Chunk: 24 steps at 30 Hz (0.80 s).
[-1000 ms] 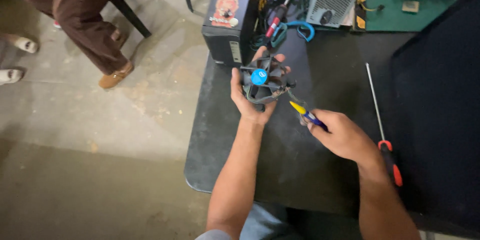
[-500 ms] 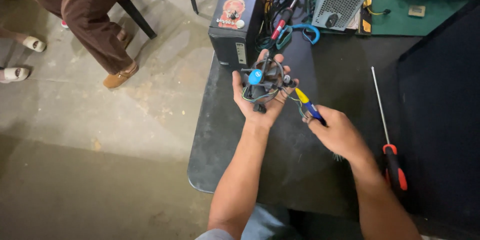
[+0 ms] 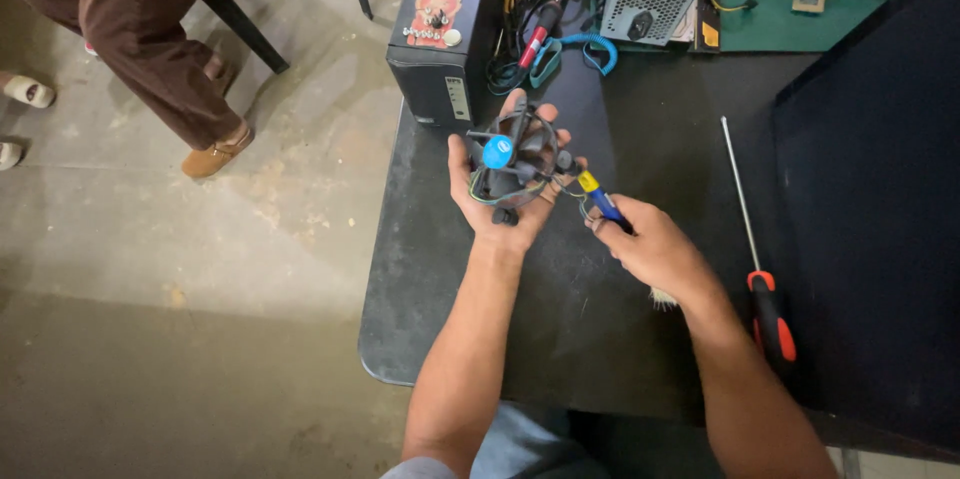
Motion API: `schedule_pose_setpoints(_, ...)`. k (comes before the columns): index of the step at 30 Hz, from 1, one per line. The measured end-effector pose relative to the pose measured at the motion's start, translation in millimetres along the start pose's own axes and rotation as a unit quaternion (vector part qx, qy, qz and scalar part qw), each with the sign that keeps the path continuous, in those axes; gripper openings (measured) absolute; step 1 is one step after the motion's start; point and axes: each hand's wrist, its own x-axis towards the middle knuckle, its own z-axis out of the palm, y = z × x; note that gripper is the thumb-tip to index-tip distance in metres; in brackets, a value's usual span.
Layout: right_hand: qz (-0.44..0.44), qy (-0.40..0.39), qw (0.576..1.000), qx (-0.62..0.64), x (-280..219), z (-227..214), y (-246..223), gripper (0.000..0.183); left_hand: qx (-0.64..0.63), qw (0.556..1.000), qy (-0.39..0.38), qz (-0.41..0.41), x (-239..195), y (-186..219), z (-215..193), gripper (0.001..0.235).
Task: The person uses a brush to clean a small black fan and a silver heatsink on a workbench. They rotate the fan to reach different areas and brush both components thoroughly. The cleaned parts are placed on the table.
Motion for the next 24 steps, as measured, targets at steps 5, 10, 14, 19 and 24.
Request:
schedule_pose_setpoints(5,-0.038,0.076,0.992,0.088,-3,-16,5,0.017,0.057,0.992,-0.116,0.011,-1,-2,-4,0.090)
schedule_pose_setpoints(10,-0.219,0.268,0.916,0.202,5,-43,28,0.037,0.097,0.977,-0.191,0.000,-6,-1,6,0.089)
schedule_pose_setpoints(14,-0.202,0.350,0.842,0.358,-17,-56,19,0.058,0.154,0.973,-0.165,-0.056,-16,6,19,0.080)
schedule_pose_setpoints(19,-0.283,0.174,0.874,0.354,-26,-47,21,0.023,0.155,0.969,-0.168,-0.093,-13,1,8,0.080)
schedule_pose_setpoints(24,-0.225,0.292,0.879,0.302,-27,-41,28,0.007,0.209,0.967,-0.114,-0.094,-7,-4,7,0.084)
